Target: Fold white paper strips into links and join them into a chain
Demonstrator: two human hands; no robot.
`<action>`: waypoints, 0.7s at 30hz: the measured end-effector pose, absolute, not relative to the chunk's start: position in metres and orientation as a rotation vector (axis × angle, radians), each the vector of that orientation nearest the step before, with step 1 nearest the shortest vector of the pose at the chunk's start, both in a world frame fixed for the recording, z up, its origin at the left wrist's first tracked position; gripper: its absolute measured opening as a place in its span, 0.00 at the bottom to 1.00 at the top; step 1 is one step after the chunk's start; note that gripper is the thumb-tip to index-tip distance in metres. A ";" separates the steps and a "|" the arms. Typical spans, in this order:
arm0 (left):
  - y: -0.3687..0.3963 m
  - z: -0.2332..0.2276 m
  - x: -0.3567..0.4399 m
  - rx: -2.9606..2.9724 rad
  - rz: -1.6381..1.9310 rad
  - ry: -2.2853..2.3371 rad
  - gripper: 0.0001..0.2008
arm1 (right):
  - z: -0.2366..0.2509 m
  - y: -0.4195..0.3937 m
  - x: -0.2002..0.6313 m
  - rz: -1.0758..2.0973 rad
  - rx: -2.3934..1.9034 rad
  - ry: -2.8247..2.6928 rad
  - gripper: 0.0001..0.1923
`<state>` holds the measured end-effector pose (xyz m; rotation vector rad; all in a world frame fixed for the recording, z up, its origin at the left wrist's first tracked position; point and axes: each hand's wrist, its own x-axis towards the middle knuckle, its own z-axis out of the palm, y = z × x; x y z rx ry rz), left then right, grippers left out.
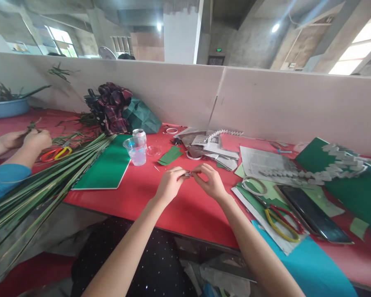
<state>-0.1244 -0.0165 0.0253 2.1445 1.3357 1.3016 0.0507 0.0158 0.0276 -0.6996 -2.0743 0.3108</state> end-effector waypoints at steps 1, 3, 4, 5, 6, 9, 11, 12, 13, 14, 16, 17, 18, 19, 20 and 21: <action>-0.016 0.025 -0.125 2.171 1.277 1.345 0.08 | 0.027 0.016 0.050 0.280 -0.703 -2.095 0.05; -0.015 0.024 -0.126 2.181 1.240 1.345 0.08 | 0.025 0.017 0.050 0.229 -0.710 -2.125 0.06; -0.015 0.025 -0.126 2.168 1.231 1.337 0.08 | 0.025 0.017 0.049 0.217 -0.714 -2.132 0.06; -0.015 0.025 -0.127 2.145 1.231 1.325 0.08 | 0.024 0.017 0.049 0.215 -0.718 -2.133 0.06; -0.015 0.026 -0.127 2.118 1.234 1.309 0.08 | 0.024 0.018 0.049 0.219 -0.721 -2.131 0.05; -0.015 0.029 -0.127 2.037 1.248 1.253 0.09 | 0.023 0.019 0.049 0.231 -0.729 -2.112 0.05; -0.015 0.030 -0.126 1.984 1.261 1.227 0.09 | 0.022 0.019 0.049 0.236 -0.745 -2.091 0.04; -0.015 0.030 -0.126 1.955 1.270 1.218 0.09 | 0.022 0.019 0.049 0.241 -0.758 -2.077 0.04; -0.014 0.030 -0.126 1.922 1.280 1.212 0.10 | 0.022 0.018 0.048 0.249 -0.772 -2.062 0.04; -0.014 0.030 -0.125 1.883 1.288 1.204 0.10 | 0.022 0.018 0.048 0.261 -0.783 -2.048 0.04; -0.013 0.029 -0.125 1.762 1.298 1.188 0.12 | 0.023 0.017 0.048 0.292 -0.788 -2.021 0.05; -0.013 0.028 -0.125 1.678 1.303 1.181 0.13 | 0.023 0.017 0.047 0.307 -0.780 -2.008 0.06; -0.012 0.028 -0.125 1.585 1.309 1.169 0.13 | 0.023 0.016 0.047 0.320 -0.767 -1.997 0.08; -0.012 0.027 -0.126 1.489 1.317 1.151 0.14 | 0.023 0.016 0.047 0.329 -0.751 -1.995 0.09; -0.011 0.027 -0.126 1.402 1.323 1.124 0.15 | 0.023 0.016 0.047 0.336 -0.734 -2.002 0.10; -0.011 0.026 -0.127 1.328 1.329 1.092 0.15 | 0.022 0.016 0.047 0.344 -0.719 -2.019 0.11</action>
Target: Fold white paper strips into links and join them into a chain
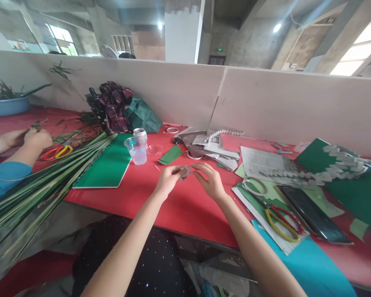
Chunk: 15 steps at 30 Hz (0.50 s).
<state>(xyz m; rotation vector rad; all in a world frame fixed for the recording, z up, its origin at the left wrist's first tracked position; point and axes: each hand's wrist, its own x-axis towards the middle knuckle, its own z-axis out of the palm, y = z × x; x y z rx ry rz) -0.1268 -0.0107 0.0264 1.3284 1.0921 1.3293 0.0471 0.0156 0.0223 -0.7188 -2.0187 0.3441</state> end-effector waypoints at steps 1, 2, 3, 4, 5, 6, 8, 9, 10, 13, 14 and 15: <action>-0.010 0.026 -0.127 1.267 1.331 1.059 0.15 | 0.022 0.015 0.047 0.352 -0.706 -2.040 0.13; -0.010 0.027 -0.128 1.215 1.325 1.030 0.15 | 0.021 0.015 0.047 0.358 -0.697 -2.059 0.14; -0.010 0.027 -0.128 1.169 1.315 1.006 0.15 | 0.020 0.015 0.047 0.362 -0.693 -2.071 0.14; -0.011 0.027 -0.128 1.130 1.303 0.989 0.15 | 0.020 0.016 0.046 0.361 -0.693 -2.076 0.15; -0.011 0.027 -0.128 1.097 1.294 0.975 0.16 | 0.019 0.016 0.046 0.357 -0.696 -2.075 0.15; -0.011 0.027 -0.128 1.072 1.288 0.964 0.16 | 0.018 0.016 0.046 0.354 -0.700 -2.073 0.15; -0.012 0.026 -0.128 1.056 1.285 0.947 0.16 | 0.018 0.017 0.047 0.353 -0.710 -2.070 0.14; -0.012 0.026 -0.128 1.058 1.287 0.943 0.16 | 0.017 0.017 0.047 0.355 -0.716 -2.070 0.14; -0.012 0.026 -0.128 1.064 1.287 0.941 0.16 | 0.017 0.017 0.047 0.355 -0.722 -2.069 0.14; -0.013 0.025 -0.128 1.088 1.279 0.947 0.16 | 0.016 0.017 0.047 0.344 -0.738 -2.066 0.13; -0.013 0.026 -0.127 1.094 1.276 0.949 0.16 | 0.016 0.017 0.047 0.338 -0.742 -2.067 0.13; -0.013 0.026 -0.127 1.098 1.274 0.951 0.16 | 0.016 0.017 0.047 0.330 -0.743 -2.066 0.13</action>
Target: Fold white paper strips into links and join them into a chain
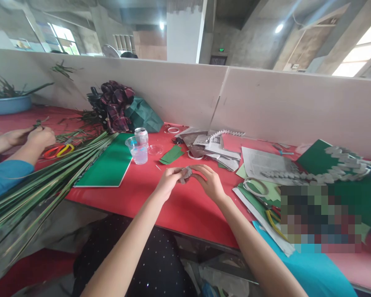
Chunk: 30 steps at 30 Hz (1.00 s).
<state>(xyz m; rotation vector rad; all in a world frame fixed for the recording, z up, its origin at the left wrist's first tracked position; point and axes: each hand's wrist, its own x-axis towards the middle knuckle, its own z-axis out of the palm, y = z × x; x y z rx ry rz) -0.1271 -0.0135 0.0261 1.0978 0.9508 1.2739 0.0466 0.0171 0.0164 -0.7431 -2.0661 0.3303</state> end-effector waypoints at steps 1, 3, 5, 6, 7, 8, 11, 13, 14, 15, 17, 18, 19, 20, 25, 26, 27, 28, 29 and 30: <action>-0.014 0.026 -0.127 1.098 1.271 0.952 0.16 | 0.016 0.017 0.046 0.321 -0.743 -2.065 0.13; -0.014 0.027 -0.126 1.090 1.270 0.946 0.16 | 0.017 0.018 0.046 0.301 -0.740 -2.058 0.12; -0.014 0.027 -0.125 1.074 1.267 0.937 0.17 | 0.017 0.018 0.046 0.289 -0.737 -2.053 0.12; -0.014 0.027 -0.125 1.068 1.265 0.931 0.17 | 0.016 0.018 0.046 0.286 -0.736 -2.052 0.12; -0.015 0.027 -0.124 1.062 1.266 0.928 0.17 | 0.016 0.018 0.046 0.283 -0.736 -2.052 0.11; -0.015 0.027 -0.124 1.057 1.266 0.927 0.18 | 0.016 0.017 0.046 0.279 -0.735 -2.053 0.11; -0.016 0.028 -0.123 1.042 1.277 0.930 0.19 | 0.016 0.017 0.045 0.238 -0.727 -2.068 0.11; -0.016 0.029 -0.122 1.026 1.279 0.923 0.19 | 0.016 0.017 0.045 0.195 -0.719 -2.086 0.11; -0.017 0.029 -0.121 1.017 1.278 0.917 0.19 | 0.016 0.016 0.045 0.175 -0.716 -2.093 0.11; -0.017 0.030 -0.121 1.011 1.274 0.910 0.19 | 0.016 0.016 0.045 0.158 -0.713 -2.099 0.12; -0.018 0.030 -0.120 1.011 1.267 0.897 0.18 | 0.016 0.016 0.045 0.138 -0.707 -2.107 0.12; -0.018 0.030 -0.119 1.019 1.266 0.895 0.18 | 0.016 0.016 0.045 0.134 -0.704 -2.108 0.12; -0.019 0.030 -0.119 1.030 1.264 0.896 0.18 | 0.015 0.016 0.045 0.132 -0.699 -2.109 0.12; -0.019 0.030 -0.118 1.041 1.262 0.898 0.17 | 0.015 0.016 0.044 0.132 -0.696 -2.109 0.12; -0.021 0.031 -0.114 1.067 1.258 0.909 0.18 | 0.014 0.016 0.043 0.136 -0.703 -2.104 0.13; -0.021 0.030 -0.114 1.070 1.259 0.911 0.18 | 0.014 0.016 0.043 0.138 -0.707 -2.102 0.13; -0.021 0.030 -0.113 1.073 1.260 0.911 0.18 | 0.013 0.016 0.043 0.140 -0.710 -2.098 0.13; -0.021 0.030 -0.113 1.075 1.261 0.909 0.17 | 0.013 0.017 0.043 0.140 -0.710 -2.093 0.13; -0.021 0.029 -0.113 1.077 1.261 0.906 0.17 | 0.013 0.017 0.043 0.140 -0.709 -2.087 0.12; -0.020 0.029 -0.113 1.078 1.260 0.903 0.17 | 0.013 0.017 0.043 0.140 -0.706 -2.081 0.12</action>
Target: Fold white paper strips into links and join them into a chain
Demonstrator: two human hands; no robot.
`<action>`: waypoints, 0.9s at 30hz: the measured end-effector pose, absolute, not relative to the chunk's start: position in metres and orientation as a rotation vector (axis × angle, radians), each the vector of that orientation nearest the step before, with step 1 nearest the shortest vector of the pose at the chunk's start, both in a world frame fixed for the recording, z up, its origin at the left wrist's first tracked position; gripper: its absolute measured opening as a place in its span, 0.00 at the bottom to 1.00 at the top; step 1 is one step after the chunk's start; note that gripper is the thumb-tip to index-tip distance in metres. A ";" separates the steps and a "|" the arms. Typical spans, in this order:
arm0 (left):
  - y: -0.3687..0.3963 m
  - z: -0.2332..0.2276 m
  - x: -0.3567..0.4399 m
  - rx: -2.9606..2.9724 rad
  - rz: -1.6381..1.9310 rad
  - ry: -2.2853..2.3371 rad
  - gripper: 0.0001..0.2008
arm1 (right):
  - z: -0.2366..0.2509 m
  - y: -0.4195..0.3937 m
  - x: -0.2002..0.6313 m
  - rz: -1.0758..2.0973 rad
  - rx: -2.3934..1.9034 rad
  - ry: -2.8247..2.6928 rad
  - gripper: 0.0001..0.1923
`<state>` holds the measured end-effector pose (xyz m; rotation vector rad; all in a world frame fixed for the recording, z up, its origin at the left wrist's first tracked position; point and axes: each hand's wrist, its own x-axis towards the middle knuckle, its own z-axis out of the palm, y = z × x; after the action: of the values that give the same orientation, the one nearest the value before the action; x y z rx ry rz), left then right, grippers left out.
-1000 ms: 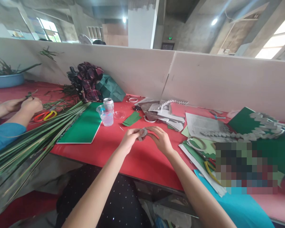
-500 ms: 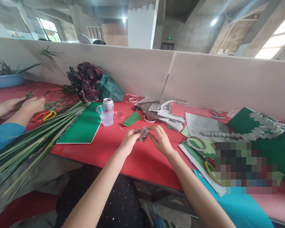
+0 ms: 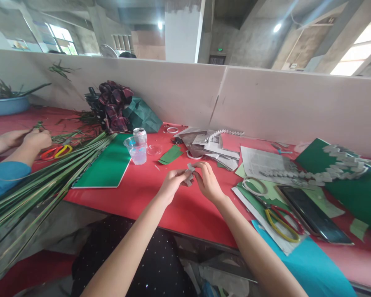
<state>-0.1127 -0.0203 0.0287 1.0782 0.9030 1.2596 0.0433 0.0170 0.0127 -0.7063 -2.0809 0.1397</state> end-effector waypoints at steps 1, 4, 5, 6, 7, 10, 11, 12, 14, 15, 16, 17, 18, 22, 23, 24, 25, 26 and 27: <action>-0.020 0.029 -0.113 1.078 1.258 0.901 0.17 | 0.013 0.017 0.043 0.141 -0.706 -2.075 0.12; -0.020 0.029 -0.113 1.079 1.258 0.916 0.17 | 0.013 0.017 0.044 0.151 -0.722 -2.060 0.11; -0.020 0.030 -0.114 1.084 1.258 0.925 0.17 | 0.013 0.017 0.044 0.154 -0.729 -2.054 0.11; -0.020 0.031 -0.114 1.093 1.257 0.934 0.17 | 0.013 0.017 0.044 0.155 -0.735 -2.048 0.10; -0.021 0.032 -0.114 1.105 1.256 0.943 0.17 | 0.013 0.017 0.044 0.155 -0.739 -2.041 0.10; -0.022 0.034 -0.114 1.137 1.256 0.959 0.16 | 0.013 0.017 0.044 0.150 -0.732 -2.025 0.09; -0.022 0.035 -0.113 1.144 1.258 0.961 0.16 | 0.013 0.017 0.044 0.152 -0.727 -2.019 0.09; -0.022 0.035 -0.113 1.153 1.263 0.967 0.16 | 0.013 0.017 0.044 0.159 -0.722 -2.015 0.09; -0.021 0.034 -0.113 1.185 1.284 1.000 0.17 | 0.014 0.016 0.043 0.194 -0.726 -2.002 0.09; -0.020 0.033 -0.114 1.209 1.299 1.031 0.17 | 0.015 0.016 0.042 0.218 -0.735 -1.994 0.09; -0.020 0.032 -0.114 1.237 1.313 1.066 0.17 | 0.016 0.015 0.042 0.240 -0.745 -1.986 0.09; -0.019 0.031 -0.115 1.264 1.324 1.098 0.17 | 0.016 0.015 0.042 0.259 -0.753 -1.980 0.09; -0.018 0.030 -0.115 1.286 1.329 1.122 0.17 | 0.017 0.015 0.042 0.271 -0.759 -1.978 0.09; -0.018 0.029 -0.115 1.267 1.304 1.115 0.18 | 0.017 0.015 0.044 0.277 -0.751 -2.001 0.09; -0.019 0.030 -0.114 1.246 1.295 1.100 0.18 | 0.016 0.015 0.044 0.274 -0.751 -2.003 0.09; -0.020 0.031 -0.114 1.230 1.286 1.083 0.18 | 0.016 0.015 0.044 0.271 -0.754 -2.005 0.08; -0.020 0.032 -0.114 1.217 1.278 1.064 0.17 | 0.015 0.016 0.045 0.266 -0.757 -2.006 0.08; -0.021 0.033 -0.114 1.208 1.270 1.049 0.17 | 0.014 0.016 0.044 0.261 -0.761 -2.008 0.08; -0.021 0.033 -0.114 1.200 1.263 1.037 0.17 | 0.013 0.017 0.044 0.258 -0.764 -2.012 0.08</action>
<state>-0.1142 -0.0210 0.0330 1.2001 1.0369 1.2635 0.0443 0.0167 0.0131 -0.7638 -2.0116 0.2578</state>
